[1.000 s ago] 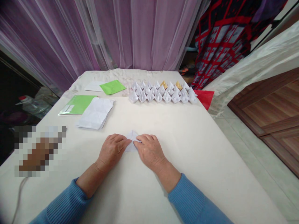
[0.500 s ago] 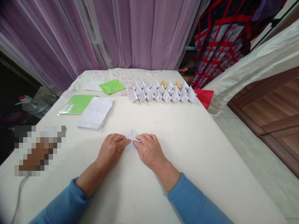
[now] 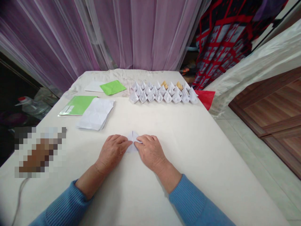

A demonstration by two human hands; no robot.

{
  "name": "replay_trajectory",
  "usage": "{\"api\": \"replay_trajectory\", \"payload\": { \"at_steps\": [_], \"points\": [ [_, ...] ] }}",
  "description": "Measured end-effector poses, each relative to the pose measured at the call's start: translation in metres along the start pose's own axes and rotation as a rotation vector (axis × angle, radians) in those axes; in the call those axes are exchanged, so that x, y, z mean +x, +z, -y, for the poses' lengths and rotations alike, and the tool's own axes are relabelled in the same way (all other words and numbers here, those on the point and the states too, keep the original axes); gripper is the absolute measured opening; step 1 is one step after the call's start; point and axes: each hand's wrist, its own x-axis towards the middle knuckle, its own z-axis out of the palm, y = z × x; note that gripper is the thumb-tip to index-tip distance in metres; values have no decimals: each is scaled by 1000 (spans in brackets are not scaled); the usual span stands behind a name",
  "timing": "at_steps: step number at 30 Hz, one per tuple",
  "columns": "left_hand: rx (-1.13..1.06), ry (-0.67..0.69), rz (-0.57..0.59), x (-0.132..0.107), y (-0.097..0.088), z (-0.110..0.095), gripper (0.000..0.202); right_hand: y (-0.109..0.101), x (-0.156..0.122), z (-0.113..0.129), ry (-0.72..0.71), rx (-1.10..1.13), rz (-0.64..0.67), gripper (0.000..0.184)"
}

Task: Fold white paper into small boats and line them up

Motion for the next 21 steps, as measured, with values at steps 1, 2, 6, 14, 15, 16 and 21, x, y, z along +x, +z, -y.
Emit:
{"api": "replay_trajectory", "payload": {
  "at_steps": [1,2,6,14,15,16,21],
  "points": [
    [3,-2,8,0,-1,-1,15,0,0,0,0,0,1,20],
    [6,-2,15,0,-3,-2,15,0,0,0,0,0,3,20],
    [41,-3,63,-1,-7,-7,12,-1,0,0,-1,0,7,21],
    [140,-18,50,-8,-4,-19,19,-1,1,-1,-2,35,1,28],
    [145,-19,35,-9,-2,-19,20,-1,1,-2,8,58,6,29],
    [148,-16,21,-10,-1,-20,21,0,1,-3,24,88,8,31],
    [188,-2,1,-12,3,-24,25,6,4,-14,155,297,-40,33]
  ]
}}
